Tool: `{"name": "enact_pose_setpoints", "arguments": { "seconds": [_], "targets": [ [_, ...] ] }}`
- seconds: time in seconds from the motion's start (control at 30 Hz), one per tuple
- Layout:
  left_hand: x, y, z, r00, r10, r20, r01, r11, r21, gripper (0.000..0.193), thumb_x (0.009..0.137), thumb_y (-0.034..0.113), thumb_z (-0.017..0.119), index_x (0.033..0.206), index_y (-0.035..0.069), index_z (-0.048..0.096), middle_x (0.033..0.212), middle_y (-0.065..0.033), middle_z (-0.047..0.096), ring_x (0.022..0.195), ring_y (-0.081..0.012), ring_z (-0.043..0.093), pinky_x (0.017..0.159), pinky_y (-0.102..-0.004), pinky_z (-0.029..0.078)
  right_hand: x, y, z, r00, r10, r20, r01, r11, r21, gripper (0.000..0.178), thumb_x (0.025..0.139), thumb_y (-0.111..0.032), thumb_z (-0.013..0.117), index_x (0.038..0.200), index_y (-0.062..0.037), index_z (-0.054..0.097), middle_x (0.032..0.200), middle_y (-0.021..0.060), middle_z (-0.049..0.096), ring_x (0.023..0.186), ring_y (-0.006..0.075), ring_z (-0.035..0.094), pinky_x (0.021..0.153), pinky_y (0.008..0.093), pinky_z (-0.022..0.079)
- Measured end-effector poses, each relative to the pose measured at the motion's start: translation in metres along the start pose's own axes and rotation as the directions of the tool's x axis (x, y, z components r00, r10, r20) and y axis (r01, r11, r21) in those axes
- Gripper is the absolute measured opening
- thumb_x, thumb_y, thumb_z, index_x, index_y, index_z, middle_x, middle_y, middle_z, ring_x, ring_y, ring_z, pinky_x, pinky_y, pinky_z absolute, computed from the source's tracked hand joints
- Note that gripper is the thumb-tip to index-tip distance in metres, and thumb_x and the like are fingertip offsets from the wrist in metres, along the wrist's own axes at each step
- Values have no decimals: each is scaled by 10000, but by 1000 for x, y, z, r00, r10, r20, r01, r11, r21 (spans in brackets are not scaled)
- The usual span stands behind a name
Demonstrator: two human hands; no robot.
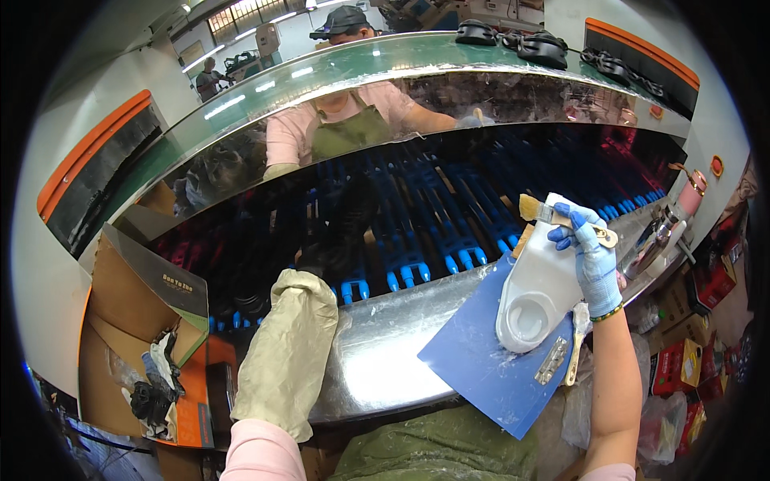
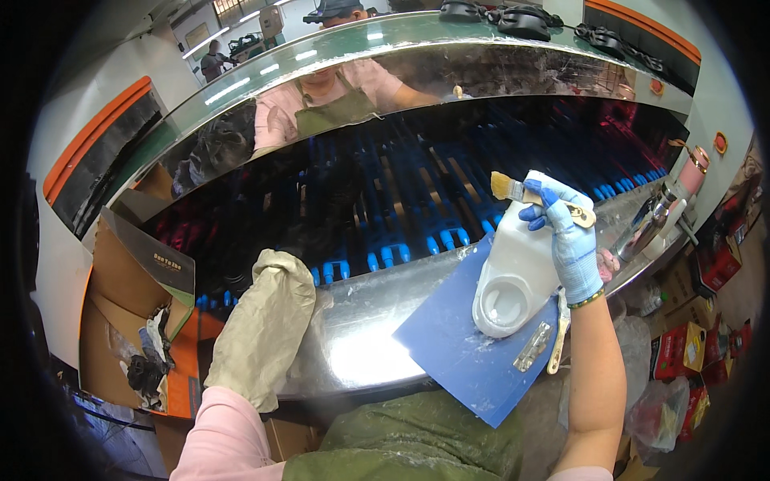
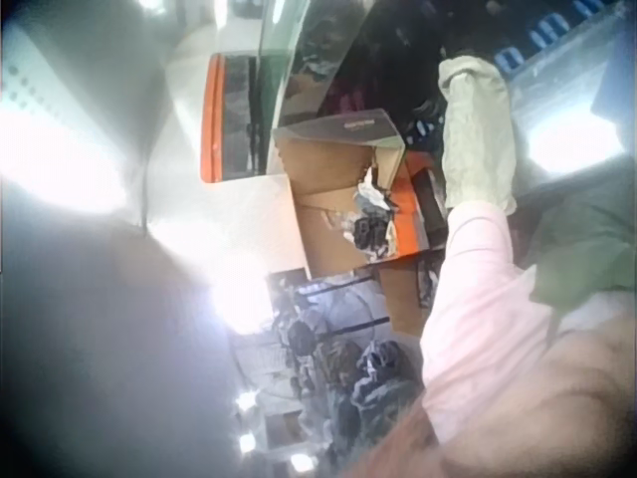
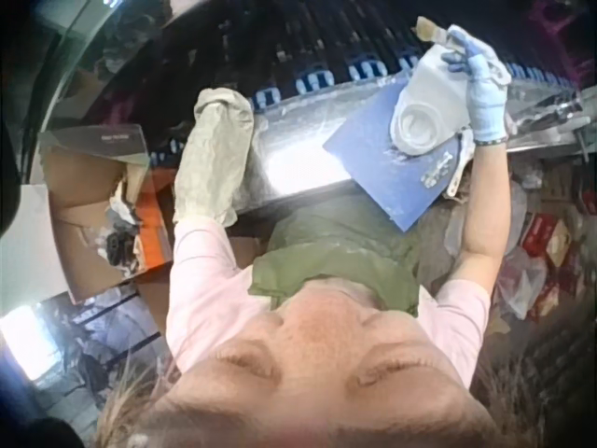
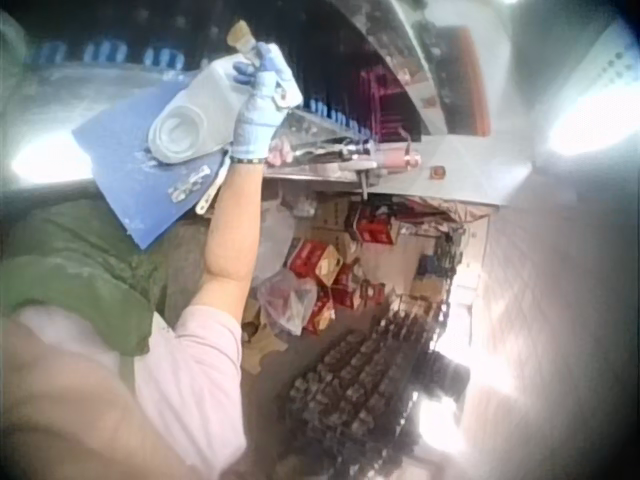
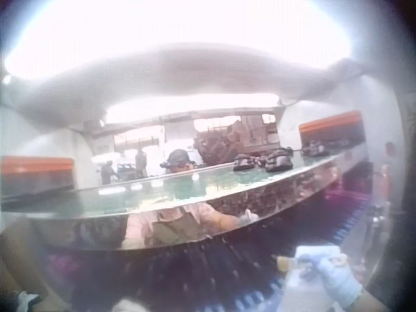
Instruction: The person scrubs the soles of black shoes with a brush and white cleaning liquid. They repeatedly dip the brush into a container and apply the liquid to the shoe soles, then place the shoes on a metal surface.
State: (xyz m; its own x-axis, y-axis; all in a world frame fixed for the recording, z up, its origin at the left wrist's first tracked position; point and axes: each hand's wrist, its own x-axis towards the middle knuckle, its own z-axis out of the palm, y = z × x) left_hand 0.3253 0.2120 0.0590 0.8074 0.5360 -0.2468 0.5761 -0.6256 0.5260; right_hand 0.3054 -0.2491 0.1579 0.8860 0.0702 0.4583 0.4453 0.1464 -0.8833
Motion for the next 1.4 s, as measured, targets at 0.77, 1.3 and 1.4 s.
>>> {"name": "enact_pose_setpoints", "arguments": {
  "seconds": [0.77,1.3,1.4],
  "targets": [
    [-381,-141,50,625,614,482,754,-315,-576,781,977,595,468,1589,121,360,1511,-217,497,1376,-443,490,1157,-637,380,-122,-4,7,979,204,25,-86,517,-852,117,935,-216,703,929,-102,726,814,101,731,729,271,699,701,312,552],
    [-366,-140,89,379,668,640,925,-274,-263,798,1011,655,356,1517,48,462,1393,-334,561,1188,-554,604,980,-736,465,-186,27,93,773,631,71,-595,680,429,248,1003,-235,663,1108,-14,711,932,86,732,659,93,634,558,187,465],
    [-374,-142,96,453,657,603,891,-337,-303,773,1014,630,375,1527,57,457,1407,-304,568,1191,-518,617,988,-713,481,-164,56,146,812,581,52,-583,807,93,197,985,-246,699,1009,-52,729,815,33,730,641,51,617,568,181,460]
  ]
}}
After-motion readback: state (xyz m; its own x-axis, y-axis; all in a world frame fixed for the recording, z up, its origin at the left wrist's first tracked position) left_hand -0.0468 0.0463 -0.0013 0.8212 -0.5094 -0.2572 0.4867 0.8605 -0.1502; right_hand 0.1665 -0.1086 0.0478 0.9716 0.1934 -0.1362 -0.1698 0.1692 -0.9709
